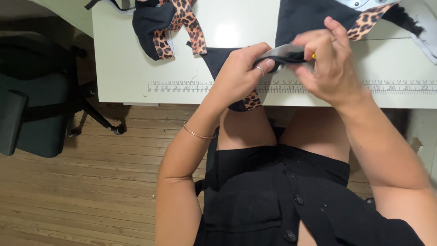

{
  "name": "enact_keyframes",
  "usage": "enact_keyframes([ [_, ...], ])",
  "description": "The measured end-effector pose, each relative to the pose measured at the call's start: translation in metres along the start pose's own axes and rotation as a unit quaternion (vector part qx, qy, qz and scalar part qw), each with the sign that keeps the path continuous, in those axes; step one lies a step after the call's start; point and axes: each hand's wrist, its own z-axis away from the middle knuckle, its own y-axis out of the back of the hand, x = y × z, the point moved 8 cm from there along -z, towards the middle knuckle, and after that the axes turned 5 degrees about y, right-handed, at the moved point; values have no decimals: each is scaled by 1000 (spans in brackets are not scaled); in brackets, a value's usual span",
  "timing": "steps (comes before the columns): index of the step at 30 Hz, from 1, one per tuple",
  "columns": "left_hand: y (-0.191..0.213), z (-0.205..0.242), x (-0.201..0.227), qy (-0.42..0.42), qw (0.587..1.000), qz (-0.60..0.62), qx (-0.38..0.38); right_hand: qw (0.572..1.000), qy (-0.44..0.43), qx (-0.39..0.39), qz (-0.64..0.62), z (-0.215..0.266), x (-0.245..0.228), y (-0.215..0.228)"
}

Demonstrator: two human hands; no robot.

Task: Pinning a decorative trim to a fabric garment piece on a sewing table

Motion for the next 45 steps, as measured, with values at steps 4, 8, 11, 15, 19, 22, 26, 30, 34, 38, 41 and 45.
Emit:
enact_keyframes([
  [4,-3,0,-15,76,990,104,-63,989,-87,-41,-108,-2,18,-3],
  [8,-16,-5,-23,35,973,204,-99,952,-220,-141,-159,-2,38,-8],
  [11,-23,-4,-36,95,960,244,-103,937,-243,-202,-145,2,50,-19],
  [15,-20,-1,-38,79,943,308,-100,912,-278,-227,-197,0,45,-21],
  [19,-21,8,-39,70,946,301,-101,859,-253,-166,-412,6,46,-30],
  [22,-17,15,-39,60,945,305,-103,853,-231,-155,-442,3,44,-32],
  [26,-26,13,-40,44,932,337,-129,840,-247,-167,-453,0,43,-31],
  [30,-33,9,-24,43,926,340,-160,890,-306,-231,-248,3,48,-25],
  [34,-43,4,-27,59,924,349,-141,980,-138,20,-143,-9,-1,39],
  [38,-44,3,-19,67,923,358,-126,949,-295,-27,-102,32,-19,42],
  [41,-44,4,-17,34,918,382,-104,938,-335,0,-85,53,-35,29],
  [45,-51,7,-18,39,911,400,-96,937,-340,9,-74,59,-41,15],
])
